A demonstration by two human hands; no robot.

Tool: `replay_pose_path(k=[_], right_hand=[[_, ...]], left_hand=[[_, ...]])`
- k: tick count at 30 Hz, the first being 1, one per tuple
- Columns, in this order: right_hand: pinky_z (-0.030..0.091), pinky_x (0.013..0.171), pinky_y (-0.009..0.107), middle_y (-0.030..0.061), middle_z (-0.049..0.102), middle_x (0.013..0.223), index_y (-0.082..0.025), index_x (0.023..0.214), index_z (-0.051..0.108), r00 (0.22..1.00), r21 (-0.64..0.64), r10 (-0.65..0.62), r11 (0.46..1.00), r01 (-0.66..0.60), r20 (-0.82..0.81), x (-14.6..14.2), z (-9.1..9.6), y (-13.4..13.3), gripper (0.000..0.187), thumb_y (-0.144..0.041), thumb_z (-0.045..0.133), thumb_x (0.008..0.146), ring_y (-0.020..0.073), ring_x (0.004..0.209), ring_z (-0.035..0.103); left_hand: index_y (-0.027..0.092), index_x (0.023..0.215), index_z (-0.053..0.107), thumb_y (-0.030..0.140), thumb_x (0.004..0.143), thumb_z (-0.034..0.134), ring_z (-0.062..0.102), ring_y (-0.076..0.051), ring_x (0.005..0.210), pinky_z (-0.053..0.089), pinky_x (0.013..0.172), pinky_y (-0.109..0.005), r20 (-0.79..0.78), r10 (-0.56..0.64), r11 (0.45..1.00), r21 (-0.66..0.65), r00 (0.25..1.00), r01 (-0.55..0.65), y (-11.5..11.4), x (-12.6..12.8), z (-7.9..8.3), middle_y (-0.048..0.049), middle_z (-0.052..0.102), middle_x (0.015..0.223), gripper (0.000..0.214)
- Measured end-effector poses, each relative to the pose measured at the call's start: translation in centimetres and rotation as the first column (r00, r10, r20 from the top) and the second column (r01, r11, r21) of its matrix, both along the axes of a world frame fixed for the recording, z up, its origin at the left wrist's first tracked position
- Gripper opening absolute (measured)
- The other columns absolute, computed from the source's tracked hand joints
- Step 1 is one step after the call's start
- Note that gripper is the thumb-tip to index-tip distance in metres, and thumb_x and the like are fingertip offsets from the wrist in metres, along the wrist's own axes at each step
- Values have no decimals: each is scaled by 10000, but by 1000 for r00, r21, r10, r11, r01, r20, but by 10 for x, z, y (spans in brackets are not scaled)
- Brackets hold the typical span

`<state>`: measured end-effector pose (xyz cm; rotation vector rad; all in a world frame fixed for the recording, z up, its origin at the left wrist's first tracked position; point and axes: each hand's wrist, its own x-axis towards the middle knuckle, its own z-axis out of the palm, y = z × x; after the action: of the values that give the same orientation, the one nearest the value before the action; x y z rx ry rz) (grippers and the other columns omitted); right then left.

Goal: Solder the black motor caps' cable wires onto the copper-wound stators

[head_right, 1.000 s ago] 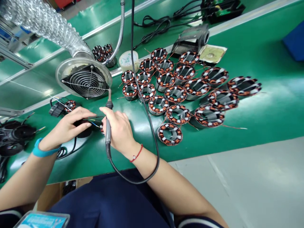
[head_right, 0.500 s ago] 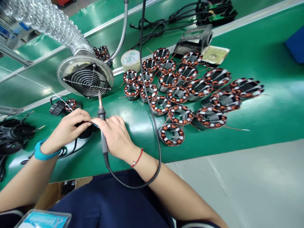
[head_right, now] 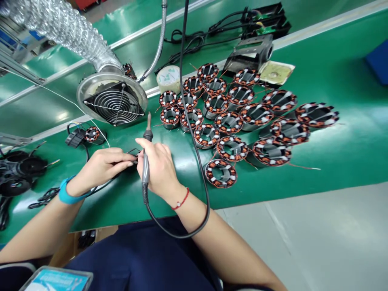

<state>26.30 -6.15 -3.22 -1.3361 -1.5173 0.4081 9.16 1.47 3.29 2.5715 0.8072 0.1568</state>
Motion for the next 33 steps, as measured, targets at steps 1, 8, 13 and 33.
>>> replay_pose_path(k=[1, 8, 13, 33], right_hand=[[451, 873, 392, 25, 702, 882, -174, 1274, 493, 1000, -4, -5, 1000, 5, -3, 0, 0, 0, 391, -120, 498, 886, 224, 889, 617], [478, 839, 378, 21, 706, 868, -188, 1264, 509, 999, 3, -45, 999, 45, -15, 0, 0, 1, 379, -115, 501, 892, 216, 883, 639], [494, 866, 380, 17, 703, 872, -196, 1267, 500, 999, 6, -29, 1000, 29, -31, 0, -3, 0, 364, -119, 497, 911, 199, 876, 641], [586, 797, 334, 27, 723, 876, -223, 1230, 534, 996, -136, 92, 986, -94, -20, -4, -24, -5, 342, -166, 495, 895, 183, 813, 710]], left_hand=[[172, 1020, 745, 250, 953, 562, 640, -137, 739, 464, 675, -234, 2, -9, 1000, 5, 1000, 9, 0, 0, 1, -33, 708, 821, 209], [180, 958, 749, 269, 983, 499, 651, -151, 734, 469, 688, -255, -41, 27, 999, -17, 999, -27, -4, 5, 2, -37, 723, 822, 267], [189, 1000, 759, 268, 977, 518, 676, -154, 765, 480, 704, -249, -35, 88, 993, -72, 996, -90, -9, -4, 1, -40, 753, 873, 254], [183, 1390, 547, 361, 928, 479, 468, -325, 1139, 416, 980, -478, -234, 563, 809, 350, 793, -471, 49, -112, -6, -160, 569, 1297, 500]])
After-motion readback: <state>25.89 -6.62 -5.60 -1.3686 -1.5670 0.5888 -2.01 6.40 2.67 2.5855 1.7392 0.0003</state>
